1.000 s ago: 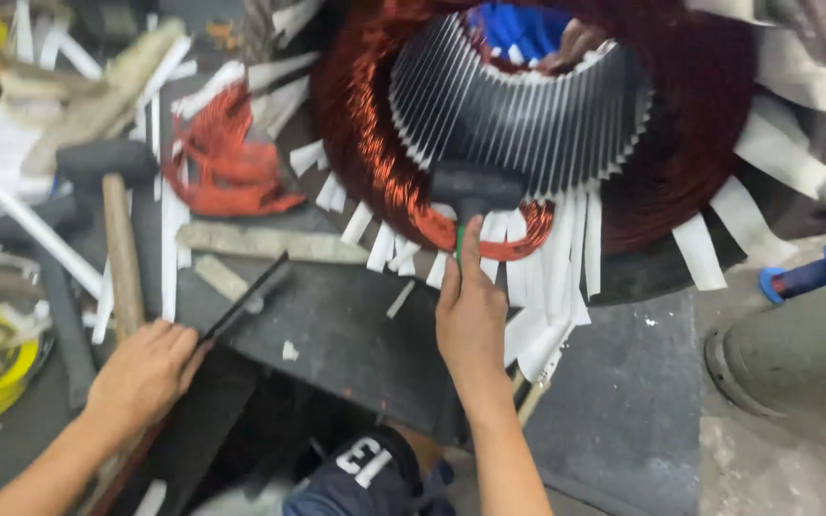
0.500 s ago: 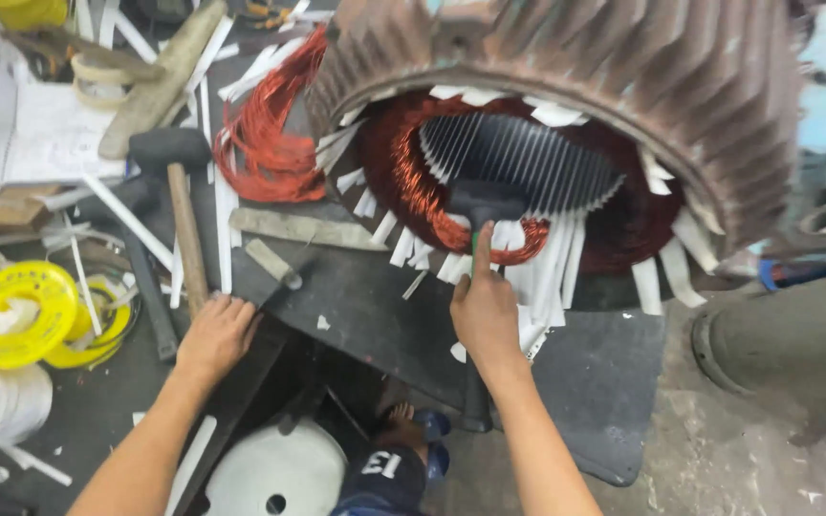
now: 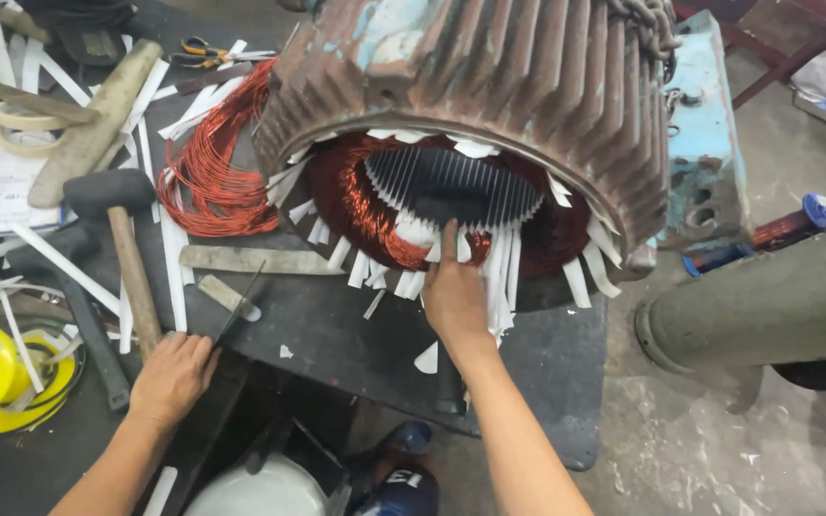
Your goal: Winding copper coils into a motor stator and securing them with insulation strips and tools
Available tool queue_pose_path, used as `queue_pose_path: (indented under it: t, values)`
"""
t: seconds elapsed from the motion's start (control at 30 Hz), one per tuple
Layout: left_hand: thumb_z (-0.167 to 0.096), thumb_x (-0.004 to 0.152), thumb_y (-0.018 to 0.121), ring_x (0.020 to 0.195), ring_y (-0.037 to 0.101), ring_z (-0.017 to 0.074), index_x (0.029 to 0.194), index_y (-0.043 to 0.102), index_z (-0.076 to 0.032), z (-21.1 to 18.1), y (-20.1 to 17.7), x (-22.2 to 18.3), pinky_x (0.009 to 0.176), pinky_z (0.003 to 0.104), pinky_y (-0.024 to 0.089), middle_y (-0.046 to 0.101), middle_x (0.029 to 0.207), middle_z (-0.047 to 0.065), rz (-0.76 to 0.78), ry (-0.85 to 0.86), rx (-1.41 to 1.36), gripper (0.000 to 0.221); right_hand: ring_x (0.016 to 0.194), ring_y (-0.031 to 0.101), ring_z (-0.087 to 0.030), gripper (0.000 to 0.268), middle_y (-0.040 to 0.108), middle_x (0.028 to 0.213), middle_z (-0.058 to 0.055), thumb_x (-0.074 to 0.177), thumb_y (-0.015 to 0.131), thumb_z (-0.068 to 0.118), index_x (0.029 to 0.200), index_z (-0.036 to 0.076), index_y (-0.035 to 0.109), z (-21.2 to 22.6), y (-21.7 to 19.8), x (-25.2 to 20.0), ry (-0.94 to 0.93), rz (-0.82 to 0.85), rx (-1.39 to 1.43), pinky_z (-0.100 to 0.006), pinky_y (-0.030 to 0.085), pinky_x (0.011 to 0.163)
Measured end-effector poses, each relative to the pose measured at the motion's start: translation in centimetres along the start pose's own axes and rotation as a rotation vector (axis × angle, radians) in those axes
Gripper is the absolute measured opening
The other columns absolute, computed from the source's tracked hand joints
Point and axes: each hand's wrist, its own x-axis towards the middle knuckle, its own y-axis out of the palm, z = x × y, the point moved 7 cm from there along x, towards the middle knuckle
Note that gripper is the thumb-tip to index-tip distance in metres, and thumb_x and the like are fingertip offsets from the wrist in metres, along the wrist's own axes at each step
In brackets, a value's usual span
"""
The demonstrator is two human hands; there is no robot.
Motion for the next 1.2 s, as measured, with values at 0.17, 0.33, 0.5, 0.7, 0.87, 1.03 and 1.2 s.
queue_pose_path:
  t: [0.17,0.33,0.5,0.7,0.87,1.03,1.2]
  values:
    - [-0.032,0.104,0.064,0.086,0.059,0.0325,0.084,0.057,-0.014,-0.2,-0.4,0.0,0.082,0.048,0.051,0.059,0.079,0.008,0.012,0.001,-0.016,0.028,0.065,0.063,-0.042,0.075,0.069,0.073,-0.020,0.111,0.047,0.020,0.178,0.012,0.012,-0.2,-1.8,-1.2,0.028,0.113,0.027,-0.056,0.049,0.062]
    - [-0.027,0.102,0.060,0.094,0.061,0.0325,0.094,0.063,-0.015,-4.6,-2.6,-1.8,0.089,0.049,0.050,0.067,0.092,0.006,0.045,0.023,0.023,0.014,0.064,0.065,-0.045,0.072,0.070,0.074,-0.019,0.113,0.044,0.023,0.177,0.009,0.013,-0.9,-1.0,-1.1,-0.040,0.072,0.035,-0.058,0.049,0.059]
    - [-0.023,0.108,0.063,0.062,0.053,0.0288,0.129,0.071,-0.006,-14.2,-7.9,-2.9,0.062,0.048,0.046,0.054,0.072,0.007,-0.283,-0.167,-0.105,0.028,0.064,0.057,-0.035,0.077,0.060,0.075,-0.016,0.115,0.036,0.024,0.178,0.019,-0.009,-0.1,-1.9,-1.6,0.060,0.256,0.158,-0.051,0.044,0.063]
    - [-0.025,0.109,0.061,0.051,0.062,0.0357,0.091,0.056,-0.011,-19.5,-11.2,9.9,0.045,0.052,0.047,0.059,0.060,0.009,-0.213,-0.264,-0.334,0.023,0.041,0.042,-0.017,0.076,0.045,0.059,-0.006,0.110,0.049,0.016,0.178,0.023,0.015,-0.4,-5.1,-3.3,0.229,0.108,1.017,-0.036,0.041,0.033]
    - [-0.022,0.102,0.064,0.056,0.076,0.0194,0.098,0.064,-0.018,-22.1,-12.4,20.9,0.053,0.034,0.058,0.074,0.062,0.001,-0.177,-0.169,-0.195,0.006,0.040,0.061,-0.023,0.058,0.062,0.066,-0.017,0.114,0.043,0.018,0.167,-0.001,0.033,0.5,-7.9,-4.3,0.169,-0.066,0.850,-0.033,0.051,0.026]
    - [-0.016,0.096,0.062,0.055,0.075,0.0172,0.095,0.061,-0.018,-23.3,-7.6,26.5,0.049,0.034,0.058,0.074,0.062,0.000,-0.091,-0.196,-0.043,0.003,0.041,0.061,-0.021,0.057,0.062,0.066,-0.015,0.114,0.044,0.017,0.166,-0.003,0.031,0.6,-7.1,-3.0,0.140,-0.088,0.874,-0.032,0.052,0.025]
    - [-0.012,0.095,0.062,0.057,0.078,0.0255,0.097,0.065,-0.011,-23.7,-5.3,28.4,0.046,0.044,0.059,0.076,0.064,0.008,0.024,-0.264,-0.118,0.003,0.038,0.063,-0.022,0.052,0.064,0.065,-0.015,0.113,0.047,0.015,0.160,-0.006,0.043,0.0,-5.9,-0.7,0.065,-0.102,0.818,-0.033,0.052,0.023]
